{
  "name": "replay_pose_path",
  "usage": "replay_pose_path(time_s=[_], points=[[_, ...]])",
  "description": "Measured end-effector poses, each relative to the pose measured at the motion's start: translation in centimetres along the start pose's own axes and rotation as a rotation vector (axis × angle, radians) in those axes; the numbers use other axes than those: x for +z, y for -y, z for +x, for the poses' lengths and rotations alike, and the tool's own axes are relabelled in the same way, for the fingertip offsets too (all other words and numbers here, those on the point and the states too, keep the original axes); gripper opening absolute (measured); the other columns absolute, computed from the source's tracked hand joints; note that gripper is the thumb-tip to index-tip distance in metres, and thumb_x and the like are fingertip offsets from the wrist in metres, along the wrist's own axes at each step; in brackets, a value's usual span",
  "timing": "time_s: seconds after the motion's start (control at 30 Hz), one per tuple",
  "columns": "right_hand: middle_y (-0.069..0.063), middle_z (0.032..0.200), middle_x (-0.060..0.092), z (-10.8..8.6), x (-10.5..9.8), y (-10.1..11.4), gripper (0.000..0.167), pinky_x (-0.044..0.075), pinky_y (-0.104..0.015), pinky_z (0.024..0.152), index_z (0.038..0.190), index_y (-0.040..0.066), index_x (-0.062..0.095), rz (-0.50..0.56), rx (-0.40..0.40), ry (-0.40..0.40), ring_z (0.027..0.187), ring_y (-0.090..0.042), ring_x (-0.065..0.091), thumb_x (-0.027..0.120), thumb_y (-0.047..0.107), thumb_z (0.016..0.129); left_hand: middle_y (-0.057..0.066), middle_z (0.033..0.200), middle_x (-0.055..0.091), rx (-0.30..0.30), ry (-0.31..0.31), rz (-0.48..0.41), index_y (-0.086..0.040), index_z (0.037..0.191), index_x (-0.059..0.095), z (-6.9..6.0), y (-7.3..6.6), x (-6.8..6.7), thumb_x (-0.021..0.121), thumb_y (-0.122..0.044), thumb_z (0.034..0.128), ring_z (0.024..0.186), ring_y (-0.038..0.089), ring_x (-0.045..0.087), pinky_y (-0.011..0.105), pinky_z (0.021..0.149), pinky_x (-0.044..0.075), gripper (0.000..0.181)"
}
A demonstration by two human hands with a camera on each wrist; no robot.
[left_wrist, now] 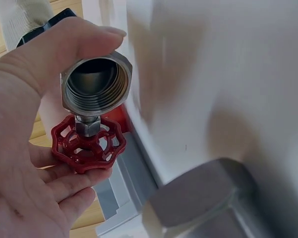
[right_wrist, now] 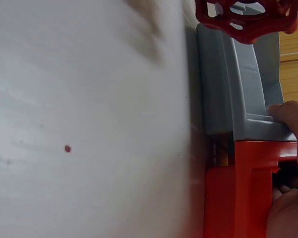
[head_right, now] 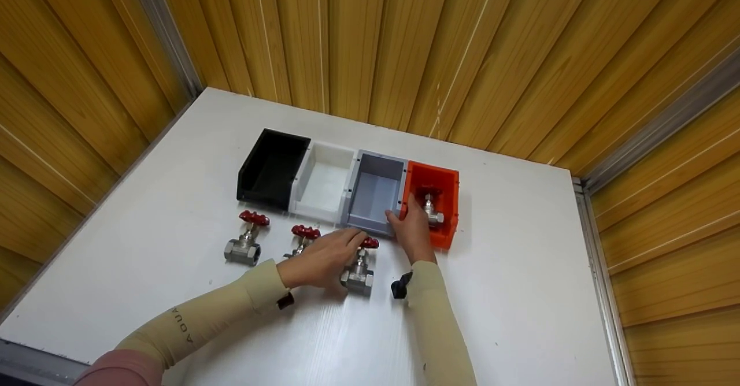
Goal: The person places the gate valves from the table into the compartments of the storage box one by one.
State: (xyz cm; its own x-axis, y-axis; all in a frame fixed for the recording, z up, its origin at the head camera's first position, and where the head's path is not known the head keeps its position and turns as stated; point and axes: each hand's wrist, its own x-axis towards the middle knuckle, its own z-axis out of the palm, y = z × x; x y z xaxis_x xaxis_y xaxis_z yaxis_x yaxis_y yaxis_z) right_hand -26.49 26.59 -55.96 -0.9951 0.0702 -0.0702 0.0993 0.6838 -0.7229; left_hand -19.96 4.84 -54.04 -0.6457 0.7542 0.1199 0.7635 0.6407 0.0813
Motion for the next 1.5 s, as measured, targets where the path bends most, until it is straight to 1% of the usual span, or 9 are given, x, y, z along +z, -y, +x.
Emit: replay_pose_path(time_s=[0.13,0.23,0.47,0.63,0.8,0.97,1.17,1.3,1.5], points=[[-0.011,0.141,0.051,0.0,0.0,-0.1,0.075,0.038,-0.046,0.111,0.154,0.021,0.025,-0.003,0.005,0.003,0.123,-0.028,0.051,0.065,0.031,0.091,0.009,0.130,0.050,-0.018,0.049,-0.026,-0.003,0.141,0.036,0.0,0.0,-0.4,0.091,-0.050,0.0495,0.120,0.023,0.053,0.033,0.112,0.038,0.116],[-0.012,0.139,0.052,0.0,0.0,-0.1,0.075,0.040,-0.046,0.110,0.154,0.020,0.025,-0.009,0.004,0.002,0.122,-0.028,0.052,0.065,0.031,0.091,0.009,0.132,0.049,-0.034,0.073,-0.050,-0.003,0.145,0.033,0.0,0.0,-0.6,0.090,-0.051,0.0516,0.123,0.024,0.051,0.035,0.114,0.036,0.119],[-0.011,0.139,0.052,0.0,0.0,-0.2,0.076,0.041,-0.045,0.109,0.154,0.020,0.024,-0.008,0.010,0.005,0.122,-0.027,0.051,0.065,0.033,0.091,0.005,0.123,0.050,-0.026,0.049,-0.029,-0.006,0.134,0.040,0.3,0.4,-0.9,0.090,-0.051,0.0497,0.110,0.019,0.052,0.031,0.107,0.043,0.108],[-0.012,0.137,0.054,-0.1,0.1,-0.2,0.074,0.042,-0.045,0.108,0.153,0.020,0.026,-0.008,0.011,0.001,0.120,-0.028,0.053,0.065,0.032,0.091,0.007,0.126,0.050,-0.030,0.043,-0.032,-0.006,0.134,0.039,0.4,0.6,-1.1,0.090,-0.051,0.0499,0.115,0.021,0.053,0.032,0.107,0.043,0.108],[-0.011,0.134,0.056,-0.2,0.2,-0.2,0.073,0.043,-0.045,0.107,0.153,0.022,0.028,0.000,0.006,0.004,0.117,-0.026,0.054,0.065,0.032,0.091,0.006,0.125,0.050,-0.040,0.043,-0.039,-0.008,0.134,0.038,0.7,0.8,-1.3,0.091,-0.051,0.0485,0.115,0.021,0.054,0.032,0.105,0.045,0.109],[-0.012,0.135,0.056,-0.2,0.1,-0.2,0.073,0.043,-0.045,0.107,0.153,0.019,0.028,0.006,-0.011,0.006,0.118,-0.026,0.055,0.065,0.032,0.092,0.007,0.127,0.050,-0.034,0.052,-0.018,-0.007,0.137,0.036,1.1,1.1,-1.7,0.090,-0.052,0.0496,0.117,0.021,0.053,0.031,0.109,0.041,0.112],[-0.013,0.137,0.055,-0.1,0.0,-0.1,0.075,0.044,-0.045,0.106,0.153,0.017,0.026,0.008,-0.007,0.005,0.118,-0.026,0.054,0.065,0.033,0.092,0.007,0.127,0.051,-0.013,0.038,0.000,-0.005,0.137,0.036,1.4,1.4,-2.1,0.089,-0.052,0.0504,0.115,0.021,0.054,0.031,0.108,0.042,0.112],[-0.013,0.134,0.057,0.0,0.0,0.0,0.074,0.046,-0.044,0.103,0.153,0.016,0.028,0.002,-0.016,-0.003,0.114,-0.025,0.055,0.065,0.033,0.092,0.008,0.130,0.051,-0.017,0.038,-0.012,-0.004,0.139,0.036,1.7,1.5,-2.3,0.089,-0.051,0.0507,0.119,0.022,0.053,0.032,0.110,0.040,0.114],[-0.014,0.137,0.055,0.0,0.0,0.0,0.074,0.044,-0.045,0.106,0.153,0.013,0.026,-0.015,-0.017,0.001,0.118,-0.026,0.054,0.064,0.033,0.093,0.008,0.131,0.050,-0.012,0.020,-0.024,-0.004,0.140,0.035,2.0,1.9,-2.4,0.090,-0.050,0.0506,0.119,0.022,0.053,0.031,0.110,0.040,0.114]])
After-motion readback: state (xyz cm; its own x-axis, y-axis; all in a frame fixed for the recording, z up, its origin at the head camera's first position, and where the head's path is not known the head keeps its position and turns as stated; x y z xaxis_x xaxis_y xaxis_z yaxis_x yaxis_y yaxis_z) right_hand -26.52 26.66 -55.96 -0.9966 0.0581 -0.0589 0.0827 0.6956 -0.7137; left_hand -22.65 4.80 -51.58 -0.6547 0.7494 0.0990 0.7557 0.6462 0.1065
